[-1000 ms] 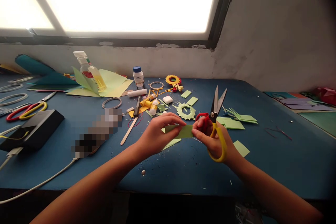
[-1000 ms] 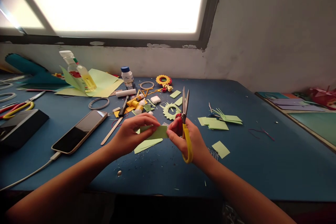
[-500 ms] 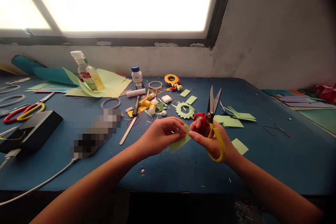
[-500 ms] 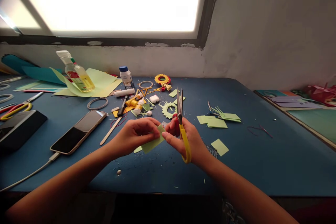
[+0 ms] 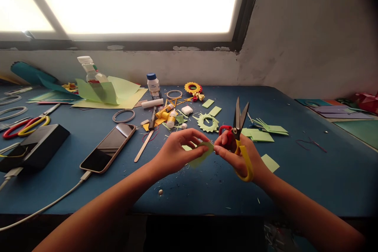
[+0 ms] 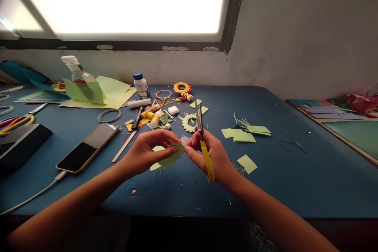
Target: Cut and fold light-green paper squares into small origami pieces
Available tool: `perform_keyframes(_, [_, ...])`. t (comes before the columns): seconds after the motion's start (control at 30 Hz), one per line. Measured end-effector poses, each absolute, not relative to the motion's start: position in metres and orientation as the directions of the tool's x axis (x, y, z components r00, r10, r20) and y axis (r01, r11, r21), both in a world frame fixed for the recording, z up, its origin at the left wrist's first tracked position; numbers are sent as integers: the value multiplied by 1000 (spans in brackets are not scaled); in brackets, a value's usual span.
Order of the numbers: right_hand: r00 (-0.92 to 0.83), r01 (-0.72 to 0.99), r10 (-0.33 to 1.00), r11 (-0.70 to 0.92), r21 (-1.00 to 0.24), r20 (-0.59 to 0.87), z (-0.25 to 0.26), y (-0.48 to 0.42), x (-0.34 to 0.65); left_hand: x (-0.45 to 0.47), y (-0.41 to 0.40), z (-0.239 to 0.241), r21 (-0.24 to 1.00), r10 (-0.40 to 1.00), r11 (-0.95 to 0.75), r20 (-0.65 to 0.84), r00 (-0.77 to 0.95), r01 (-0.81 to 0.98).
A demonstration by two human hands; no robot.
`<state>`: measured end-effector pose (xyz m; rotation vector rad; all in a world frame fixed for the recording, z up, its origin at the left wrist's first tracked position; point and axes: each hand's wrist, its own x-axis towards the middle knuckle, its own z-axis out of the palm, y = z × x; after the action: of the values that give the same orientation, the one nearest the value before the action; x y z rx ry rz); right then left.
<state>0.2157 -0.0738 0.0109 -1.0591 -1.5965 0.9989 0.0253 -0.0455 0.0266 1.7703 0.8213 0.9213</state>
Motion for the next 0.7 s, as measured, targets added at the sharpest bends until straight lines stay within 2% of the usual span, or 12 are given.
perform_keyframes(0.13, [-254,166,929,315,-934,269,9,-74,215,29,-45,25,971,856,-212,128,501,114])
perform_keyframes(0.33, [-159,135,935,340,-931,318,11,-75,212,32,-46,26,993,823,105,-118,555,54])
perform_keyframes(0.7, [-154,124,950,292,-948,272,9,-75,216,36,-50,23,990,825,141,-105,556,-23])
